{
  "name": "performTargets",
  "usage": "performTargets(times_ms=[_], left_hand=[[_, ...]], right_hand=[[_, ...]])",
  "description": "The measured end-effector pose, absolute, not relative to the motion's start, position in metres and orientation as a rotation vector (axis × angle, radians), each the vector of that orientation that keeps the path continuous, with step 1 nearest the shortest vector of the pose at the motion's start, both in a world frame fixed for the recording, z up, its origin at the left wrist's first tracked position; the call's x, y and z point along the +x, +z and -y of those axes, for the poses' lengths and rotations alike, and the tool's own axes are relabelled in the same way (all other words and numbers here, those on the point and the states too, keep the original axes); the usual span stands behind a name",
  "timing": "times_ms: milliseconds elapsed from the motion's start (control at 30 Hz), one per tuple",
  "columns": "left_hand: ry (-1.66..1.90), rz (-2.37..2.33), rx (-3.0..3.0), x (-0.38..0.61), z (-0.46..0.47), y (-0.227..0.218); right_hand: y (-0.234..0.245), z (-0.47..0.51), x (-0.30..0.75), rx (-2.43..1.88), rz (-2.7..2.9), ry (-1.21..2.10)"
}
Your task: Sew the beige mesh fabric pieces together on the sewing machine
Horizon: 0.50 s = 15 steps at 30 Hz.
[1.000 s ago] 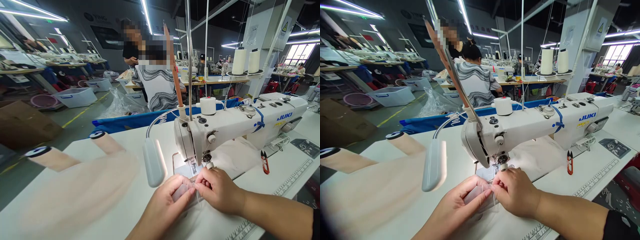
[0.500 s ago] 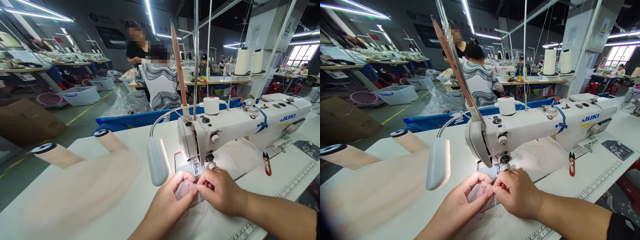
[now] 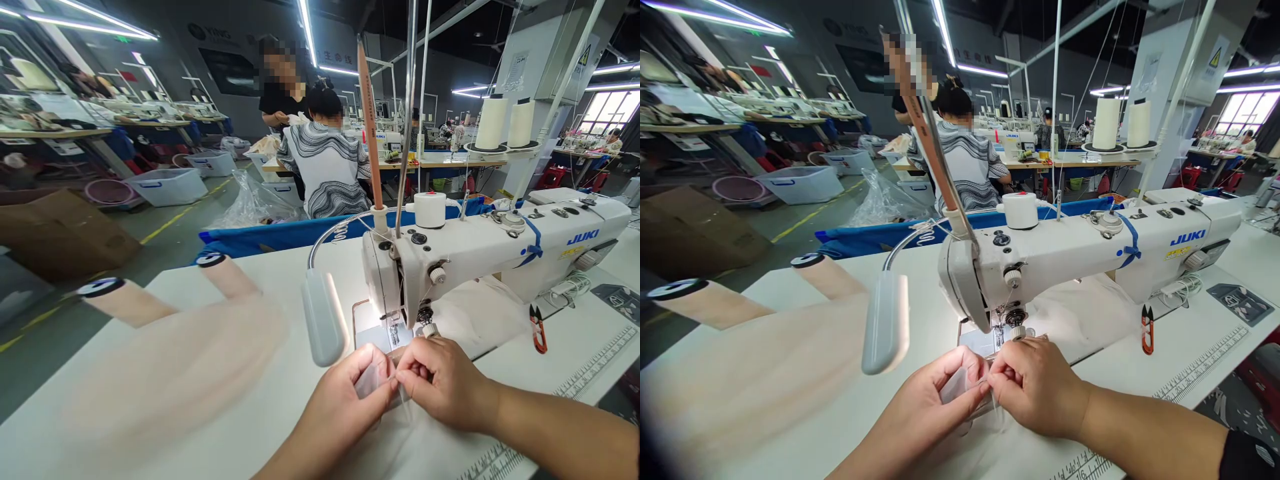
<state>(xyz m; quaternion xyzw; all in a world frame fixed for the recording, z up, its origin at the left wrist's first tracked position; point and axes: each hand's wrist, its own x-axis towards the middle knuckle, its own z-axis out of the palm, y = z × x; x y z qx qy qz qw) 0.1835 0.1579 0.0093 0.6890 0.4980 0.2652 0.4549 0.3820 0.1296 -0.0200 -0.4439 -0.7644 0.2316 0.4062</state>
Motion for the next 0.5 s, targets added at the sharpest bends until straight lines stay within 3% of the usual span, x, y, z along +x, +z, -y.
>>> performTargets(times_ms=[500], left_hand=[[0.474,-1.196,1.713,0.1812,-0.1585,0.0083]], right_hand=[[-0.0237,-0.1273,0.383,-1.086,1.949,0.535]])
